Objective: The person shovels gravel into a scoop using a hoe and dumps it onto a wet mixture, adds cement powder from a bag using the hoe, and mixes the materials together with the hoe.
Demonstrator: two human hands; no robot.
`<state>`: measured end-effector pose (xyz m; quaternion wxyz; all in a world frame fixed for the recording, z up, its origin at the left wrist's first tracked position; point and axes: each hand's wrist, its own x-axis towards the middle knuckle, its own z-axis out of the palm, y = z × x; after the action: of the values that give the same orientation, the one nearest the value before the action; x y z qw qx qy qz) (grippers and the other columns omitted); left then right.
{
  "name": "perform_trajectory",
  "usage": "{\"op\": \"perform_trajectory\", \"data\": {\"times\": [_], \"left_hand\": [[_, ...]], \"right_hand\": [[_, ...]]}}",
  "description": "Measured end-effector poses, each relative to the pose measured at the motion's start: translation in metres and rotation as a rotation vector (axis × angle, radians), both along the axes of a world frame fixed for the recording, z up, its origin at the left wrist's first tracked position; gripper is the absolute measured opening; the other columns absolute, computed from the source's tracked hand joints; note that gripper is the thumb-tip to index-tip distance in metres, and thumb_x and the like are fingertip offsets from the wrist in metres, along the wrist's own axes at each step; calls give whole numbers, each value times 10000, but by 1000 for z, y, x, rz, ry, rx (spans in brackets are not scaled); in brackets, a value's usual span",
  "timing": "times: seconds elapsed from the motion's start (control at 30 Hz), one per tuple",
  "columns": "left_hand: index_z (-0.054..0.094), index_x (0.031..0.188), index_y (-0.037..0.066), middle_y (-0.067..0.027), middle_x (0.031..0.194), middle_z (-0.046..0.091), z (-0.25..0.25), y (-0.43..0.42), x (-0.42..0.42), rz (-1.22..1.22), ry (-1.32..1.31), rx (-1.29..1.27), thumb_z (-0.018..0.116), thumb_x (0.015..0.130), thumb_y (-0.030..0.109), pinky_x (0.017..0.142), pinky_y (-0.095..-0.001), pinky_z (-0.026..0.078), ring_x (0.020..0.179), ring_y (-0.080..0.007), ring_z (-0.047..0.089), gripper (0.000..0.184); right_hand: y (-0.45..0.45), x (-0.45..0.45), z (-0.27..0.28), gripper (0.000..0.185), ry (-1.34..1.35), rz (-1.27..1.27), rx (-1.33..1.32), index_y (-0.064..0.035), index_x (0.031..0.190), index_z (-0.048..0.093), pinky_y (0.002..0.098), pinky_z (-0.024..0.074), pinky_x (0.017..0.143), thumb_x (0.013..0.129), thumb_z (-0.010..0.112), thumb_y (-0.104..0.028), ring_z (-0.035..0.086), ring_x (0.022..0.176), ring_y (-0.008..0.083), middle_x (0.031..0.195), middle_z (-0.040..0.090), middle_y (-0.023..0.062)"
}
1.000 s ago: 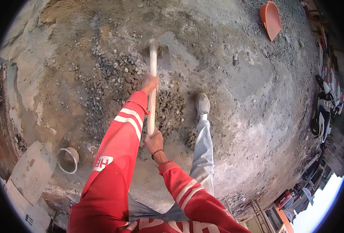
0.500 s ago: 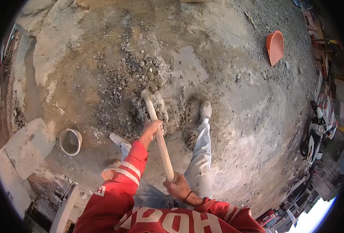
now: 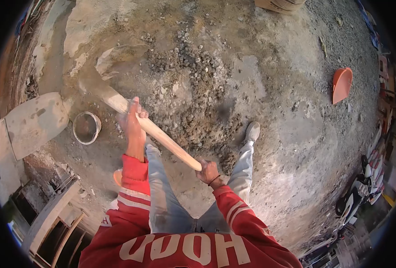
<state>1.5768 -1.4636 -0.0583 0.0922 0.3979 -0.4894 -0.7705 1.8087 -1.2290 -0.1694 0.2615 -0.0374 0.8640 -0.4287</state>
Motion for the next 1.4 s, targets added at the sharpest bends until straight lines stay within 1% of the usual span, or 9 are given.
{"op": "perform_trajectory", "data": {"times": [0.13, 0.3, 0.37, 0.6, 0.73, 0.83, 1.03, 1.17, 1.4], "left_hand": [[472, 990, 41, -9, 686, 487, -43, -22, -52, -97, -43, -287, 647, 916, 64, 453, -279, 396, 483, -110, 435, 192], [516, 906, -5, -44, 581, 497, -335, 58, 86, -277, -689, -200, 643, 825, 14, 354, -313, 396, 403, -168, 492, 152], [500, 767, 15, -41, 592, 498, -337, 78, 124, -321, -703, -52, 609, 827, 5, 357, -310, 395, 419, -154, 502, 125], [541, 1001, 12, -56, 626, 555, -218, 110, 209, -282, -743, -13, 637, 843, 61, 366, -302, 421, 417, -175, 538, 192], [511, 987, 20, -39, 633, 540, -183, 53, 147, -199, -526, 68, 639, 862, 41, 373, -292, 415, 432, -145, 523, 180], [412, 1022, 55, -38, 741, 507, -196, -20, 27, -267, -305, -58, 618, 906, 41, 400, -287, 416, 477, -116, 480, 236], [421, 1138, -47, -125, 776, 584, -314, -130, -193, -396, -286, -676, 644, 900, 126, 432, -331, 490, 513, -193, 590, 369], [457, 1188, -90, -316, 1101, 613, -392, -152, -223, -619, -608, -746, 676, 791, 194, 909, -446, 528, 1045, -400, 645, 536], [643, 961, -84, -260, 894, 698, -376, -112, -89, -691, -709, -632, 700, 753, 126, 639, -417, 591, 746, -357, 721, 300]], "right_hand": [[-74, -61, -13, 326, -69, 30, 91, -66, 1030, 640, 502, 520, 669, 739, 654, -212, 644, 740, 423, 783, 657, 218], [-26, 37, -49, 320, -422, -157, 238, -40, 1026, 636, 520, 524, 718, 745, 614, -193, 641, 822, 460, 829, 661, 256], [-5, 53, -19, 333, -542, -159, 306, -38, 1041, 636, 526, 525, 755, 744, 608, -187, 642, 864, 461, 867, 667, 261], [0, 137, 69, 472, -647, -187, 403, -46, 1159, 638, 507, 534, 798, 707, 652, -181, 660, 892, 444, 892, 680, 269], [-42, 100, 43, 482, -475, -165, 369, -46, 1173, 637, 516, 533, 757, 707, 665, -168, 658, 852, 449, 859, 675, 272], [-101, 5, -28, 291, -191, -85, 349, -13, 985, 647, 516, 528, 672, 736, 652, -165, 645, 720, 444, 742, 656, 243], [-225, -249, -157, 426, 15, -156, 66, 22, 1144, 605, 514, 527, 798, 758, 619, -158, 647, 865, 466, 903, 662, 303], [-250, -282, -185, 358, -214, -158, 127, 3, 1118, 609, 536, 513, 845, 800, 579, -159, 636, 939, 488, 978, 663, 305], [-210, -177, -112, 386, -317, -132, 232, 9, 1099, 606, 532, 520, 800, 771, 602, -194, 641, 896, 489, 913, 664, 303]]}}
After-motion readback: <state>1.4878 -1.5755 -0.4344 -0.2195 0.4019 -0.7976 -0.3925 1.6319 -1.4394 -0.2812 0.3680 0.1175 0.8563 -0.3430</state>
